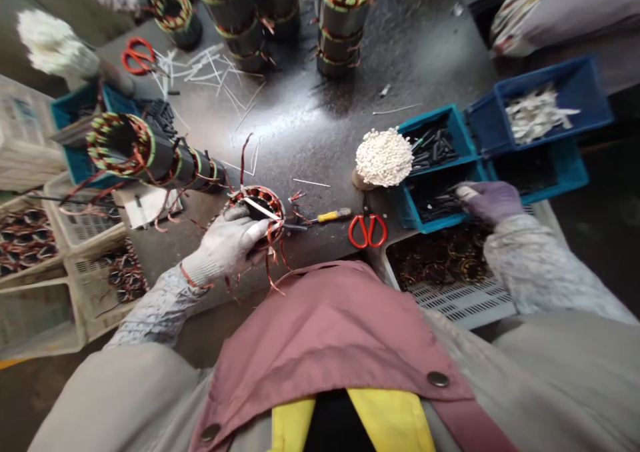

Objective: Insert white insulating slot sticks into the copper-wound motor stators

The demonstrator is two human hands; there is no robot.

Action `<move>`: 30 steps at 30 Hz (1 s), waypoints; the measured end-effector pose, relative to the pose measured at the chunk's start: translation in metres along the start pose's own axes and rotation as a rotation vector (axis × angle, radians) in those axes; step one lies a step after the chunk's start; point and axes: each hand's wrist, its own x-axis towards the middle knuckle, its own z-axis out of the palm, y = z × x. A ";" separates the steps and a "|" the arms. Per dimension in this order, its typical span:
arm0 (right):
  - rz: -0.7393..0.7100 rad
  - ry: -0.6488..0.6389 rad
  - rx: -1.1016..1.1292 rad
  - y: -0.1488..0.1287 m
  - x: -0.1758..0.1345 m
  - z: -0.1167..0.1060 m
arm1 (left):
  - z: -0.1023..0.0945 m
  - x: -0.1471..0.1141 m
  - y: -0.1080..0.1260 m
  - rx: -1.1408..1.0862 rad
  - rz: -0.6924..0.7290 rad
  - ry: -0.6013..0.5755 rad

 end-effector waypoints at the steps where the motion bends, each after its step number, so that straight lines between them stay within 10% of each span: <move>1: 0.057 -0.012 0.234 -0.006 -0.016 0.001 | 0.000 0.001 0.000 -0.001 -0.001 -0.004; 8: -0.112 -0.571 1.226 -0.146 -0.086 0.074 | 0.002 0.003 0.001 -0.026 0.001 -0.012; 12: -0.072 -0.717 1.308 -0.202 -0.069 0.090 | 0.002 0.003 0.002 -0.006 0.032 0.022; 20: -0.218 -0.699 1.137 -0.209 -0.061 0.092 | 0.001 0.003 0.005 -0.008 0.044 0.052; 30: -0.730 -0.518 0.703 -0.210 -0.052 0.091 | -0.002 0.001 0.001 -0.016 0.031 -0.055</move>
